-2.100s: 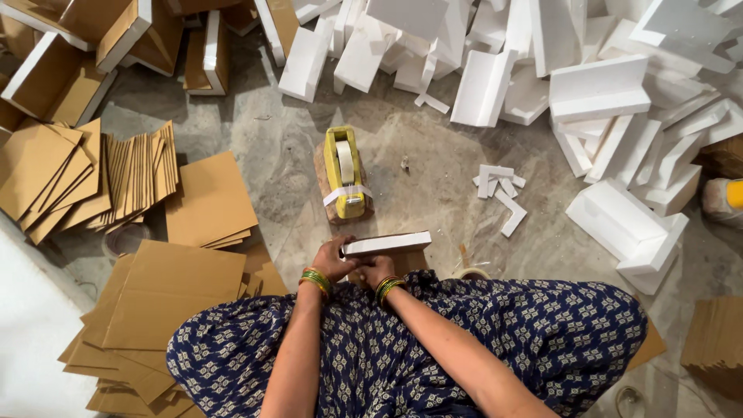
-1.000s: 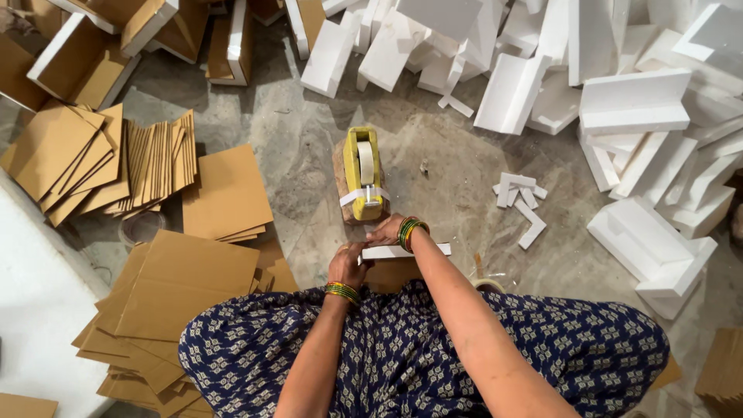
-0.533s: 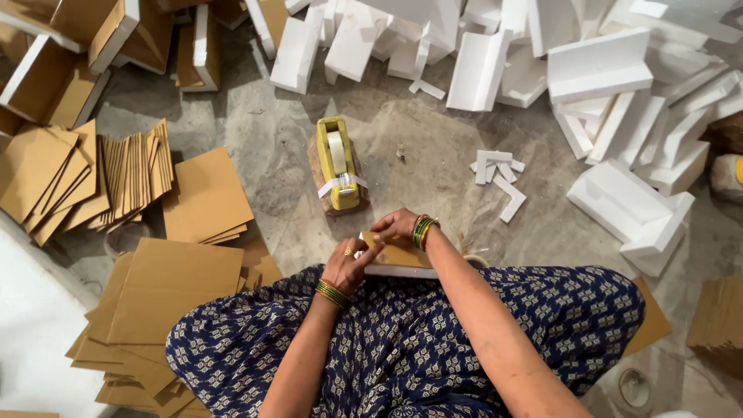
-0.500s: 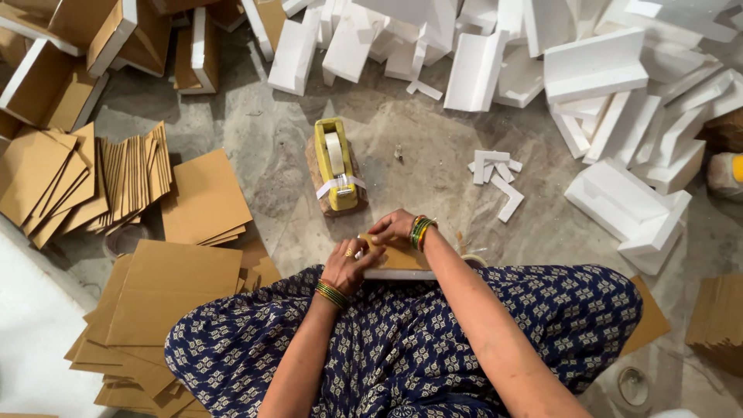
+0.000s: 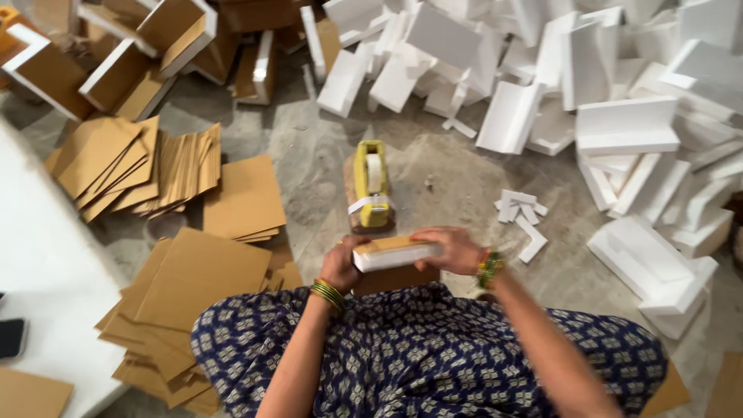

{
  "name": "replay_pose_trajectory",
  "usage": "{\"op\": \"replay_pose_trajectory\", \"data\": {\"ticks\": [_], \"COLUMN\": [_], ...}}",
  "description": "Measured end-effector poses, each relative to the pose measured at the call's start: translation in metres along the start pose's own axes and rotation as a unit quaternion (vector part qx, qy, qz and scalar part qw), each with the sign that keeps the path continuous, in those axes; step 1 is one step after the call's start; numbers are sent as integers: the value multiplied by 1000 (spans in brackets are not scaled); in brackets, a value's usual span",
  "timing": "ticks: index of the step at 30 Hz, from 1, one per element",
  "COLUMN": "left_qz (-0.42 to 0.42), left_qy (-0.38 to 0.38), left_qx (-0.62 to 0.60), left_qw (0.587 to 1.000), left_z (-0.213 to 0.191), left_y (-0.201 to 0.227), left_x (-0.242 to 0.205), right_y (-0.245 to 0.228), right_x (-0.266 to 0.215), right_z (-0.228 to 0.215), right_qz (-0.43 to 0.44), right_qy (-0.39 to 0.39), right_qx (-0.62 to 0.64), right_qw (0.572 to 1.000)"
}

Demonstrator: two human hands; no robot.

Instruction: The person sits on the floor and assembles small cardboard boxes by inserting white foam inserts into the cardboard shells. They use a handheld tape dispenser to secure the foam pieces to the cardboard, repeating the process for multiple units.

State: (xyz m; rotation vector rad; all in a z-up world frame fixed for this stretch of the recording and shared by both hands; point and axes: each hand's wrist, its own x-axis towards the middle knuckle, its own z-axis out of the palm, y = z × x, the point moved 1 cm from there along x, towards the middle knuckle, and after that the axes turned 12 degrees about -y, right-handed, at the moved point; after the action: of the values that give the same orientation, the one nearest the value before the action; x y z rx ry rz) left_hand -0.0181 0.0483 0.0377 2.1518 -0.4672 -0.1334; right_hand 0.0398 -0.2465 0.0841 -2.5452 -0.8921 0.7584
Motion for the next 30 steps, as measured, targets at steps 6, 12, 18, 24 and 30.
{"op": "replay_pose_trajectory", "data": {"ticks": [6, 12, 18, 24, 30], "left_qz": [-295, -387, -351, -389, -405], "left_qy": [-209, -96, 113, 95, 97], "left_qx": [-174, 41, 210, 287, 300], "left_qw": [916, 916, 905, 870, 858], "left_z": [-66, -130, -127, -116, -111], "left_y": [-25, -93, -130, -123, -123], "left_x": [-30, -50, -43, -5, 13], "right_y": [-80, -159, -169, -103, 59], "right_x": [-11, 72, 70, 99, 122], "right_z": [-75, -201, -306, -179, -29], "right_qz": [110, 57, -328, -181, 83], "right_qy": [-281, -147, 211, 100, -7], "right_qx": [-2, 145, 510, 356, 175], "right_qw": [953, 977, 767, 911, 981]}}
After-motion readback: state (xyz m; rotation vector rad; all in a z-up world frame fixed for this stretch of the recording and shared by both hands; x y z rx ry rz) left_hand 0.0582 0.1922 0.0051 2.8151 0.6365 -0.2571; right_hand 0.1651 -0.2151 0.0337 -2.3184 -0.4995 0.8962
